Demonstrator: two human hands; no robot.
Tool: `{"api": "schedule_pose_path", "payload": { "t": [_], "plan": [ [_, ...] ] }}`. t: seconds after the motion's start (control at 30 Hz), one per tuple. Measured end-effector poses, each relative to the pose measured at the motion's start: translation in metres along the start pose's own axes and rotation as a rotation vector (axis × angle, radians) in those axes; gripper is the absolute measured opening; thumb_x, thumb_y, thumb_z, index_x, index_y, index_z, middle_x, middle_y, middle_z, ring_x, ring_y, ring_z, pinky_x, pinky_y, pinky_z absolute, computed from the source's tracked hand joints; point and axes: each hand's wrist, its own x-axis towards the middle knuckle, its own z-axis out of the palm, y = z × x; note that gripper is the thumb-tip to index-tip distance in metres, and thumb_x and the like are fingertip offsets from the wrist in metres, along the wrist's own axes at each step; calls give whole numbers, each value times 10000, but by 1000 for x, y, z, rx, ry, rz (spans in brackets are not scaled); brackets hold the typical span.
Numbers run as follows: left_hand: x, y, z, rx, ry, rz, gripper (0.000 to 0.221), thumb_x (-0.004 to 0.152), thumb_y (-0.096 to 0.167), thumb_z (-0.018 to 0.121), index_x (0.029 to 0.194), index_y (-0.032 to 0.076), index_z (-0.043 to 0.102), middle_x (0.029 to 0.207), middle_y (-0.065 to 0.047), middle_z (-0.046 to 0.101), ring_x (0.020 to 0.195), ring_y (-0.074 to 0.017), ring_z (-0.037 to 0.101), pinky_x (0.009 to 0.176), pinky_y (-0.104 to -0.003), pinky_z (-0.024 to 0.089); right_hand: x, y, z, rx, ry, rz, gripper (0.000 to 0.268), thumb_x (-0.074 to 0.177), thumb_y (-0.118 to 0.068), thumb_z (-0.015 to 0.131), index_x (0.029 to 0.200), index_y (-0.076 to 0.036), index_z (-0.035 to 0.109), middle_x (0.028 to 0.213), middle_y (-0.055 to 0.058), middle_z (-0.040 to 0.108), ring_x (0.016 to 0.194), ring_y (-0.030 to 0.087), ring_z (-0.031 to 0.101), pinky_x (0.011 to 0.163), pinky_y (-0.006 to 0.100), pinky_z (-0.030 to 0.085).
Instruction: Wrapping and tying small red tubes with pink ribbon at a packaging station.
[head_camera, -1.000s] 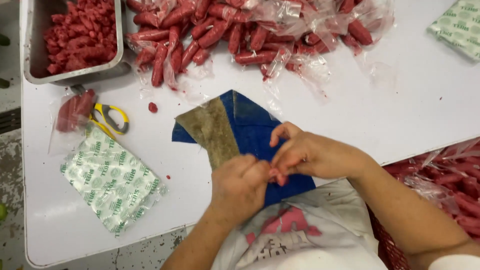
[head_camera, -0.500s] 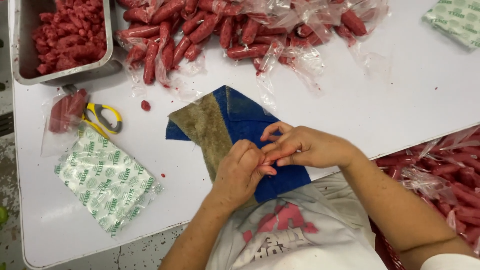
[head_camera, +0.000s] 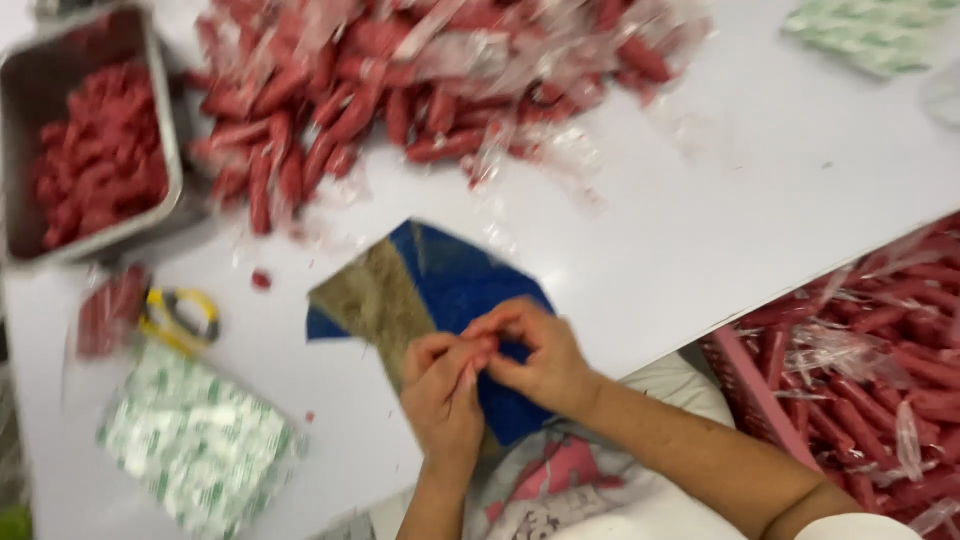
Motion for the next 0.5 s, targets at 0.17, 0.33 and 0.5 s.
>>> {"api": "schedule_pose_path", "payload": {
  "t": [0.17,0.33,0.5],
  "plan": [
    [43,17,2,-241,-320,185,415,1056,360,438,935,91,730,677,-30,718,677,-146,694,758,-309,529,2,-25,-38,-369,-186,-347,588,1104,-468,245,1327,-42,583,1313,129,662,1167,314,665,1013,405,509],
    [118,-32,129,-329,-535,-477,137,821,132,633,691,126,589,597,45,436,571,-84,387,501,-277,285,-30,-26,-122,-396,-19,-38,325,1026,-294,503,930,-63,711,911,59,729,822,193,704,783,303,542],
    [206,-49,304,357,-491,160,341,894,331,645,1161,126,703,1064,-68,696,1034,-252,647,888,-378,480,-120,-38,-283,-824,16,605,271,873,-446,649,1060,-266,728,1067,-91,710,1011,79,649,930,273,464]
  ]
}}
